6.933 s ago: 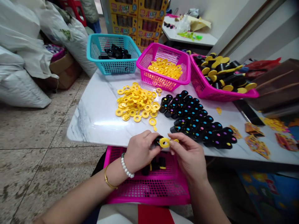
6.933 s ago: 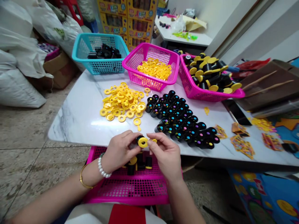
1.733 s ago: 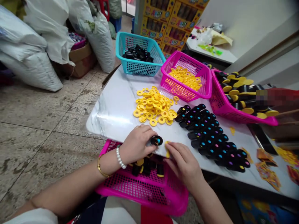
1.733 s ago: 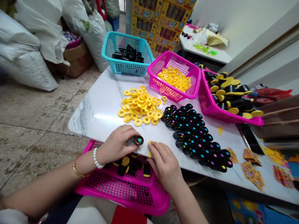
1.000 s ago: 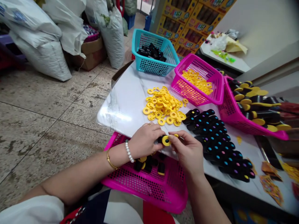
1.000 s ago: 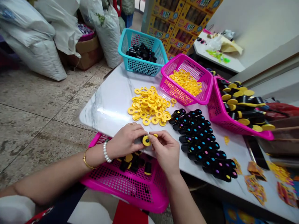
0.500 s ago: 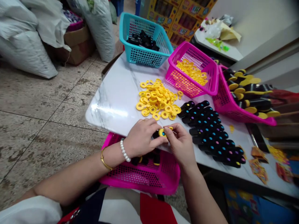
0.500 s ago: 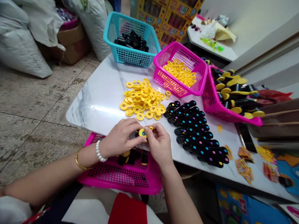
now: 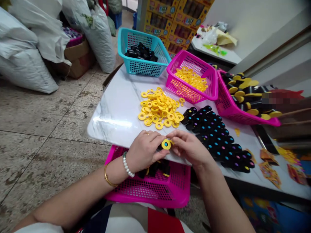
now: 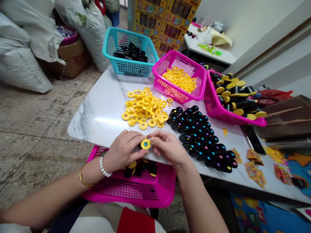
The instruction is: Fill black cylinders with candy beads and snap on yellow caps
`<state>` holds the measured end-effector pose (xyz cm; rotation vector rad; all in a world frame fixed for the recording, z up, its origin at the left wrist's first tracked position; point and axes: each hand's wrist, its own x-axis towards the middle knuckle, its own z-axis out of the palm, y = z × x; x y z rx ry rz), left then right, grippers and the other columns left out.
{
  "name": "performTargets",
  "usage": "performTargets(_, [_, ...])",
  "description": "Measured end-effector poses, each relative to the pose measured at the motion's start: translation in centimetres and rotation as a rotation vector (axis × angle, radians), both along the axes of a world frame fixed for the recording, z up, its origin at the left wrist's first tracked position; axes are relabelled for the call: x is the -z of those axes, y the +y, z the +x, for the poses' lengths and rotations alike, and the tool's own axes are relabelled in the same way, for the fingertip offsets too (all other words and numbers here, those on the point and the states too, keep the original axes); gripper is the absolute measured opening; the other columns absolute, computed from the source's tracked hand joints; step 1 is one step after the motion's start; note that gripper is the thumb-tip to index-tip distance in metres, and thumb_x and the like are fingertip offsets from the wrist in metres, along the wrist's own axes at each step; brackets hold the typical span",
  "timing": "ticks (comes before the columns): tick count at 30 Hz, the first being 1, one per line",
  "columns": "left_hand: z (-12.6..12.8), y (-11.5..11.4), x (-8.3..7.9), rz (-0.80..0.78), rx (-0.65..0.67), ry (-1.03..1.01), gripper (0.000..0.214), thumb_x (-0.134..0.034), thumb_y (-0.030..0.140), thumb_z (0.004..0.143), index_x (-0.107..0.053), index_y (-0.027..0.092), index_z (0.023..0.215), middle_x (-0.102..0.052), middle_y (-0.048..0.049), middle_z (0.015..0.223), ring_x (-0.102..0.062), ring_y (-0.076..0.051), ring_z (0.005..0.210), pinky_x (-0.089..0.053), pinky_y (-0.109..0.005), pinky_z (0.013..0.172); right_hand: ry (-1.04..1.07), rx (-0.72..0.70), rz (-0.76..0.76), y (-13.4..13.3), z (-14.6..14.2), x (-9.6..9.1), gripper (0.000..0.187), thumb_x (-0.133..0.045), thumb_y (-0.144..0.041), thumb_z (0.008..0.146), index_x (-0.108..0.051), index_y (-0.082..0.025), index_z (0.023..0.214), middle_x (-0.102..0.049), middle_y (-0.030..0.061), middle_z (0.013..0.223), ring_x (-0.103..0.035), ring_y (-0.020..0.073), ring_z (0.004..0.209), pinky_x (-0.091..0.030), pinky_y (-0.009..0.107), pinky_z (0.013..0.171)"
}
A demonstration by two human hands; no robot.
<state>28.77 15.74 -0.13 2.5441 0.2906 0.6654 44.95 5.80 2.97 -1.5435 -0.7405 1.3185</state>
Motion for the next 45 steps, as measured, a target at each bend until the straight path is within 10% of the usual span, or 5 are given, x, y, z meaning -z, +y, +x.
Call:
performTargets(10, [0.2,-0.1,-0.6,-0.065,-0.065,0.113,0.024,-0.055,0.038,0.086,-0.06,0.017,0.096,-0.058,-0.0066,0.093,-0.052,-0.021,0.085,-0.041,-0.037,0.076,-0.437,0.104,0.127,-1.3,-4.3,0.3,0.026,-0.056,-0.037,0.086,-0.047,-0.022,0.105,-0.05,-0.0042,0.074,-0.048,0.0098,0.058,-0.041,0.021,0.05])
performTargets(22, [-2.7,0.0,-2.2,-0.12,0.357,0.214,0.044,-0.065,0.035,0.079,-0.055,0.022,0.119,-0.06,-0.0054,0.099,-0.052,-0.021,0.089,-0.038,-0.039,0.081,-0.814,-0.005,0.001,-8.8,-8.8,2.9,0.016,-0.061,-0.025,0.078,-0.051,-0.02,0.09,-0.044,-0.0081,0.056,-0.044,0.0081,0.047,-0.032,0.02,0.047])
performTargets(26, [-2.7,0.4,-1.7,-0.156,0.363,0.168,0.038,-0.061,0.027,0.082,-0.055,0.023,0.12,-0.062,-0.0048,0.1,-0.054,-0.019,0.09,-0.04,-0.037,0.082,-0.855,-0.053,0.023,-9.7,-6.8,3.0,0.031,-0.066,-0.03,0.078,-0.053,-0.02,0.103,-0.052,-0.0067,0.061,-0.048,0.008,0.048,-0.036,0.019,0.047])
performTargets(34, [-3.0,-0.7,0.1,-0.006,0.27,-0.011,0.029,-0.056,0.023,0.085,-0.06,0.021,0.114,-0.064,-0.0061,0.093,-0.056,-0.02,0.084,-0.044,-0.039,0.077,-2.045,0.258,-0.119,-7.0,1.7,-0.7,0.016,-0.053,-0.026,0.09,-0.066,-0.018,0.097,-0.064,0.0058,0.076,-0.056,0.017,0.069,-0.032,0.028,0.06])
performTargets(45, [-2.7,-0.9,-0.6,-0.242,0.117,-0.05,0.035,-0.058,0.023,0.086,-0.056,0.02,0.12,-0.062,-0.0079,0.105,-0.056,-0.019,0.096,-0.048,-0.037,0.084,-1.795,0.195,-0.042,-5.5,2.7,-2.3,0.014,-0.056,-0.025,0.084,-0.065,-0.019,0.075,-0.061,0.0,0.062,-0.054,0.0129,0.054,-0.031,0.025,0.053])
